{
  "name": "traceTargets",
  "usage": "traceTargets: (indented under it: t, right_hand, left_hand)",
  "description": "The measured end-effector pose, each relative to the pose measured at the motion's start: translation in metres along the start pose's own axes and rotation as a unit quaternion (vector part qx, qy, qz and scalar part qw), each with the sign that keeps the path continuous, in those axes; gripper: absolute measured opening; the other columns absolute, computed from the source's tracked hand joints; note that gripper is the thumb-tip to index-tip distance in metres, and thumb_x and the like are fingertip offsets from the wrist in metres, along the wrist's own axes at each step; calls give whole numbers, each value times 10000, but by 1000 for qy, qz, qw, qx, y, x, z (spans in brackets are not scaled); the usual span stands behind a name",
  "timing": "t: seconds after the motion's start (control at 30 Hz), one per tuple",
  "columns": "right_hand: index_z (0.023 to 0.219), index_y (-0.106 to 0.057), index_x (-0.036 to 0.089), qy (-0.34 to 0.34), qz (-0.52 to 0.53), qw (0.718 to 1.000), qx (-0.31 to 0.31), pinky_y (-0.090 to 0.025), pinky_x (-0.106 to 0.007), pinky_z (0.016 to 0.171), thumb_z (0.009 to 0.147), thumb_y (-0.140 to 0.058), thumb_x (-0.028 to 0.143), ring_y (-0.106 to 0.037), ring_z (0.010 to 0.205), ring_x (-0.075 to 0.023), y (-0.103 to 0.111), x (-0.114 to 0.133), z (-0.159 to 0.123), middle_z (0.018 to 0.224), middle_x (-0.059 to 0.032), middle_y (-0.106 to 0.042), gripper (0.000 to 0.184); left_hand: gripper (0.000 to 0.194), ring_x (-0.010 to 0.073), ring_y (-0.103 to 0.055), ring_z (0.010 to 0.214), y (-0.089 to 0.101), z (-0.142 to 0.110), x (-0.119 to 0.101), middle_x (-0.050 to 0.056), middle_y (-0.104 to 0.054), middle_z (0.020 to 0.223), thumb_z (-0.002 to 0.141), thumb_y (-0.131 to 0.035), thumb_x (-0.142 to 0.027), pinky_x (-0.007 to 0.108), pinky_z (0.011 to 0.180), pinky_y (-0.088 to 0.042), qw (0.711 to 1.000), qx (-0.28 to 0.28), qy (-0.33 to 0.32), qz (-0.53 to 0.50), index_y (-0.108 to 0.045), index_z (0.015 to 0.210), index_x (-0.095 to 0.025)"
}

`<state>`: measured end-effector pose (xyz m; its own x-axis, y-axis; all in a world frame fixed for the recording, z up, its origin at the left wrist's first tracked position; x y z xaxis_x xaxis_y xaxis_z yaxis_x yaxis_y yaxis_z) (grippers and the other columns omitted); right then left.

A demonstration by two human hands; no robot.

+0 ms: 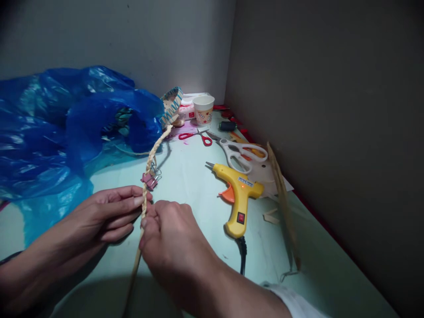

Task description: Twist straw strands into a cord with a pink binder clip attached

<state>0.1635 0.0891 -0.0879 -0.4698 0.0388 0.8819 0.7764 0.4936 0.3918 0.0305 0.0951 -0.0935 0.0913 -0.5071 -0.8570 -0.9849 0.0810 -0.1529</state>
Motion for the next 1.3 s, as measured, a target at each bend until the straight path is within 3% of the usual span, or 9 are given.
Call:
traceTargets:
  t: [0.37,0.57,0.67,0.8,1.03,1.1,1.17,1.23,1.3]
  right_hand:
    - [676,-546,178,12,-32,999,-4,-273,-257,533,916,-457,292,-393,560,-102,1,1,-1,641,-8,-555,280]
    - [667,-521,180,29,-49,998,5,-259,-277,561,921,-434,267,-407,581,-112,0,3,-2,653,-13,-568,282]
    - [672,-494,185,32,-65,997,11,-246,-290,571,925,-428,284,-413,598,-122,2,2,-1,662,-16,-563,280]
    - [691,-466,192,24,-76,997,1,-246,-292,584,941,-417,324,-422,643,-138,5,1,-3,672,-14,-544,287]
    - [715,-524,185,26,-73,997,-13,-259,-298,614,933,-438,317,-444,694,-152,7,3,-4,689,-26,-546,269]
    - [653,-513,176,6,-31,999,-6,-253,-291,586,904,-461,286,-419,630,-135,8,1,-1,629,-14,-505,278]
    - [580,-477,169,-14,98,994,36,-245,-275,546,858,-472,218,-366,549,-104,5,0,1,570,6,-455,282]
    - [535,-433,168,-45,268,958,91,-219,-259,499,787,-454,125,-299,474,-77,-2,-2,2,518,29,-394,257]
    - [536,-412,175,-79,403,901,143,-168,-253,454,729,-435,76,-228,417,-65,-12,-3,2,479,53,-321,218]
  left_hand:
    - [203,5,-236,407,1,7,-4,-87,-398,479,731,-734,-252,161,414,-130,997,-11,-47,66,-581,673,-131]
    - [153,12,-184,441,3,5,-2,-82,-380,563,778,-717,-238,157,384,-120,998,51,13,35,-609,740,-137]
    - [190,17,-134,432,6,4,-1,-104,-308,529,790,-719,-291,160,369,-109,999,20,15,26,-610,738,-145]
    - [177,12,-158,430,6,4,1,-91,-350,547,762,-741,-287,156,371,-121,999,-27,-2,44,-650,794,-138]
    - [200,-11,-195,430,6,3,1,-68,-439,578,688,-804,-234,118,365,-148,999,-34,2,-9,-648,722,-114]
    - [179,-16,-236,426,5,3,1,-54,-485,604,675,-809,-200,107,364,-181,999,-38,11,-29,-666,734,-110]
    - [159,-15,-272,422,2,2,1,-58,-481,593,669,-806,-173,100,365,-205,998,-31,14,-52,-670,728,-115]
    - [152,-1,-338,438,-1,2,1,-60,-468,585,661,-801,-150,99,386,-263,998,-21,14,-65,-663,719,-125]
    - [154,33,-452,516,-1,3,-1,-39,-501,631,662,-794,-147,116,465,-372,998,-20,6,-62,-653,721,-134]
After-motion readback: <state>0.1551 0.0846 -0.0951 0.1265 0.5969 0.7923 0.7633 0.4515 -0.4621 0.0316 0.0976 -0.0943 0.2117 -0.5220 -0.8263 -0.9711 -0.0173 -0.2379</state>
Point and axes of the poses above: each hand's wrist, its own z-axis towards the middle knuckle, its own y-axis out of the back of the hand, x = y × z, the point moved 5 cm from there along z, towards the middle knuckle
